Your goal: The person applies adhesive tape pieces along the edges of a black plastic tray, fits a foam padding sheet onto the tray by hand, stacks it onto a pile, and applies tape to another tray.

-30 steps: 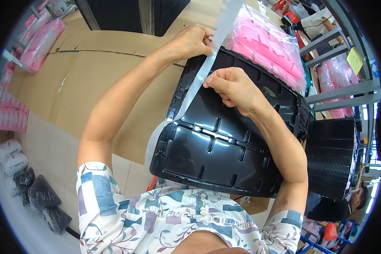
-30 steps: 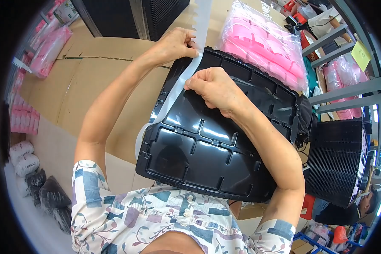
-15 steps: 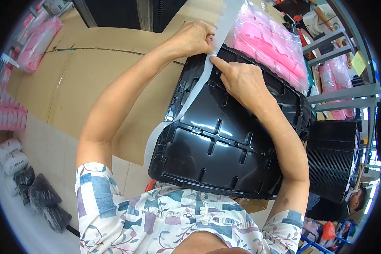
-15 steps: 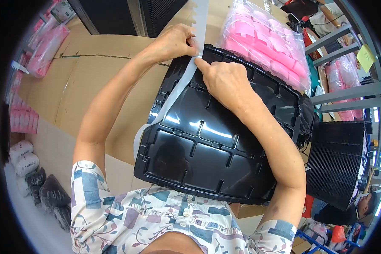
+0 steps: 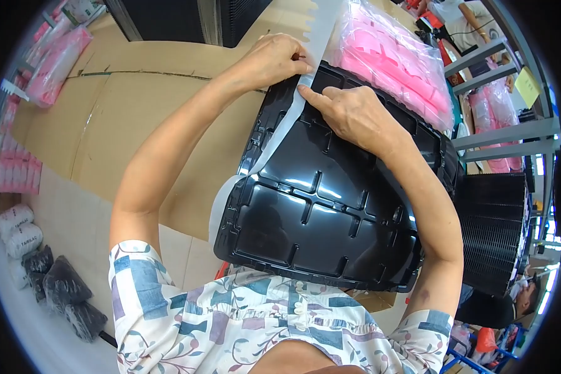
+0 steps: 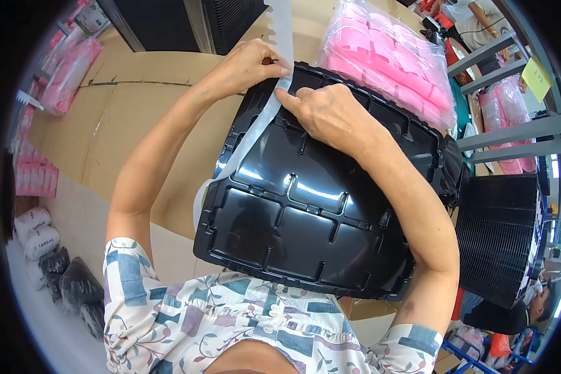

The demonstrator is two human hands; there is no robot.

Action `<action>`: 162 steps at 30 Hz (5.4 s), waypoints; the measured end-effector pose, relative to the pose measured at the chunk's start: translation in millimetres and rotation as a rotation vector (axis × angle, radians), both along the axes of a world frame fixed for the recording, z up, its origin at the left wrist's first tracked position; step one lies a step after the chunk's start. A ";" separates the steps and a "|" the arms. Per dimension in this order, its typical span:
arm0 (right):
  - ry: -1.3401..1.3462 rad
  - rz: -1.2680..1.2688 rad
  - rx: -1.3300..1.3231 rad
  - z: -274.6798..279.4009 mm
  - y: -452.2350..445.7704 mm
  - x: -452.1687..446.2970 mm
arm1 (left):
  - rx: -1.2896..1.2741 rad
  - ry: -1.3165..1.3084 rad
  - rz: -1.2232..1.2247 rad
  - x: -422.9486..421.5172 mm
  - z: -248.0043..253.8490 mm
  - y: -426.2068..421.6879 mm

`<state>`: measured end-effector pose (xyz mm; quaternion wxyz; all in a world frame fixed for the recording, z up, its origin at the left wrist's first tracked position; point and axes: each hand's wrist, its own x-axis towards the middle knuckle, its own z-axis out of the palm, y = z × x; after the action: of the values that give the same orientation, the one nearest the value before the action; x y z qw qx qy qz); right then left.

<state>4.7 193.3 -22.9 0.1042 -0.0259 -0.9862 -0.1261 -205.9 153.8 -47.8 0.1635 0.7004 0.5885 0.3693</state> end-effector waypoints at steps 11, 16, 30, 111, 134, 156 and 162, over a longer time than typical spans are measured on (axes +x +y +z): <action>0.025 -0.007 -0.096 -4.5 2.3 2.0 | 0.331 0.036 -0.141 4.2 -5.4 -56.0; 0.234 0.115 -0.354 -15.5 9.2 14.8 | 0.128 -0.548 -0.107 -14.7 -5.5 -74.4; 0.272 -0.468 -1.551 17.3 -33.7 9.3 | 0.003 -0.917 0.056 6.6 18.2 -78.8; -0.142 -0.269 -0.157 20.7 -20.1 -1.2 | 0.269 0.143 -0.009 2.4 -5.6 0.0; 0.403 -0.168 -0.228 4.5 27.7 -24.6 | -0.234 -0.309 -0.091 -3.9 2.7 11.6; 0.121 0.281 -0.289 26.6 -76.9 5.5 | -0.308 -0.862 -0.145 -19.7 22.4 -129.5; 0.218 -0.170 -0.547 31.1 -33.9 5.7 | -0.280 -1.107 -0.052 -29.2 23.8 -177.0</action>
<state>10.4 159.4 8.2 0.1876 -0.1488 -0.9609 0.1393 -235.1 -23.2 -23.9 0.5478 0.3883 0.4412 0.5954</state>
